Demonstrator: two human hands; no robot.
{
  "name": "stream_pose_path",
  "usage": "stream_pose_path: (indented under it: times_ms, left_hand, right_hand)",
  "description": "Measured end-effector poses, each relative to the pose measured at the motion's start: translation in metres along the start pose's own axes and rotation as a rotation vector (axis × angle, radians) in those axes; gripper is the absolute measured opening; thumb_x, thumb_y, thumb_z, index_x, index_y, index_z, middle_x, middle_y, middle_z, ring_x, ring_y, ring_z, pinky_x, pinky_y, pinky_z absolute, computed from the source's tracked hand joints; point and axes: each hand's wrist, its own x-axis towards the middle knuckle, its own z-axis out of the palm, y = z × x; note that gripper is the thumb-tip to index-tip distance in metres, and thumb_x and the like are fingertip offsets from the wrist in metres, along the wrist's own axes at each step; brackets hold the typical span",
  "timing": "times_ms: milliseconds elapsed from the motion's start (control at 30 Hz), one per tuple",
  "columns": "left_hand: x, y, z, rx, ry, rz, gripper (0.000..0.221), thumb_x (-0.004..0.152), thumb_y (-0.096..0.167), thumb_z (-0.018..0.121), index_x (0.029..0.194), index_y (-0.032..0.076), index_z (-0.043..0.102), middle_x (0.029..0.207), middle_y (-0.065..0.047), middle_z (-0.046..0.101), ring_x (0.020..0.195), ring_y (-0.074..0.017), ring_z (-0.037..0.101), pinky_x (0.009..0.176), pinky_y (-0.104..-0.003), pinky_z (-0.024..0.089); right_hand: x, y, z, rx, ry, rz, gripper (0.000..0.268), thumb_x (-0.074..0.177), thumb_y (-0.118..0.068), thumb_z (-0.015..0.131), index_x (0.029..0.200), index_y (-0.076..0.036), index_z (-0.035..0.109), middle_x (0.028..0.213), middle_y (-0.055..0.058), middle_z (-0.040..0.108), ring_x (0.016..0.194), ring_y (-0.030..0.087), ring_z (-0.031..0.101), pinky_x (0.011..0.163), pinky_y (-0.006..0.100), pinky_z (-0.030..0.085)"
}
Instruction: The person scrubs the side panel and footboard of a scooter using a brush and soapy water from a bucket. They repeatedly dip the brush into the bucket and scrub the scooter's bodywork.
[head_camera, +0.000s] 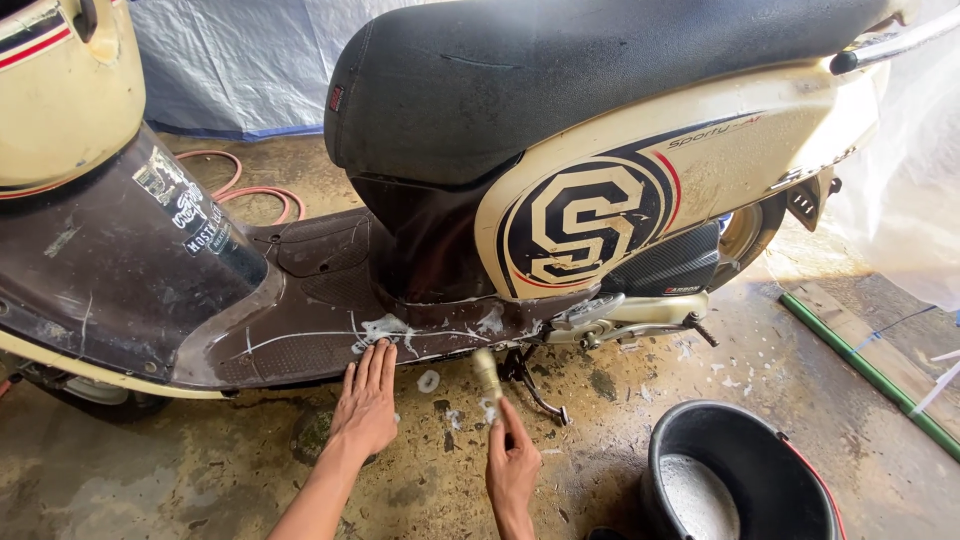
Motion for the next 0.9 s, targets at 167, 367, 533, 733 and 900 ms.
stream_pose_path:
  times_ms: [167,367,533,733,900]
  left_hand:
    - [0.002,-0.003,0.009,0.027,0.004,0.009,0.102,0.078,-0.004,0.050,0.159,0.006,-0.011,0.167,-0.013,-0.020,0.153,-0.0275,-0.015,0.123,-0.048,-0.007]
    - [0.007,-0.005,0.013,0.038,0.035,0.019,0.102,0.076,-0.002,0.050,0.158,0.005,-0.010,0.167,-0.013,-0.019,0.153,-0.0274,-0.015,0.123,-0.048,-0.007]
    - [0.008,-0.006,0.018,0.054,0.026,0.022,0.103,0.080,0.004,0.054,0.158,0.005,-0.012,0.167,-0.014,-0.021,0.152,-0.0279,-0.016,0.123,-0.048,-0.007]
    - [0.005,-0.002,0.006,0.016,0.025,0.022,0.104,0.074,-0.007,0.049,0.159,0.007,-0.010,0.167,-0.012,-0.019,0.152,-0.0270,-0.015,0.123,-0.047,-0.008]
    - [0.008,-0.003,0.016,0.040,0.035,0.003,0.111,0.068,-0.006,0.053,0.159,0.005,-0.011,0.168,-0.014,-0.018,0.153,-0.0279,-0.013,0.124,-0.048,-0.004]
  right_hand:
    - [0.009,0.018,-0.001,-0.098,0.072,0.001,0.052,0.099,-0.019,0.056,0.150,-0.018,0.048,0.063,0.004,0.063,0.037,0.008,0.041,0.024,0.022,0.032]
    - [0.010,0.016,0.000,-0.162,-0.055,0.045,0.050,0.097,-0.025,0.058,0.147,-0.029,0.052,0.053,0.000,0.059,0.036,0.007,0.039,0.025,0.022,0.034]
    - [0.010,0.013,-0.005,-0.143,0.012,0.042,0.049,0.097,-0.020,0.058,0.145,-0.025,0.054,0.059,0.003,0.065,0.037,0.008,0.042,0.025,0.022,0.035]
    - [-0.005,-0.031,0.009,-0.074,-0.157,0.122,0.049,0.098,-0.017,0.056,0.147,-0.017,0.053,0.056,0.001,0.060,0.036,0.006,0.041,0.026,0.021,0.032]
    - [-0.024,-0.081,0.010,-0.153,-0.366,0.073,0.045,0.092,-0.010,0.057,0.137,-0.005,0.061,0.068,0.006,0.073,0.043,0.007,0.045,0.035,0.020,0.031]
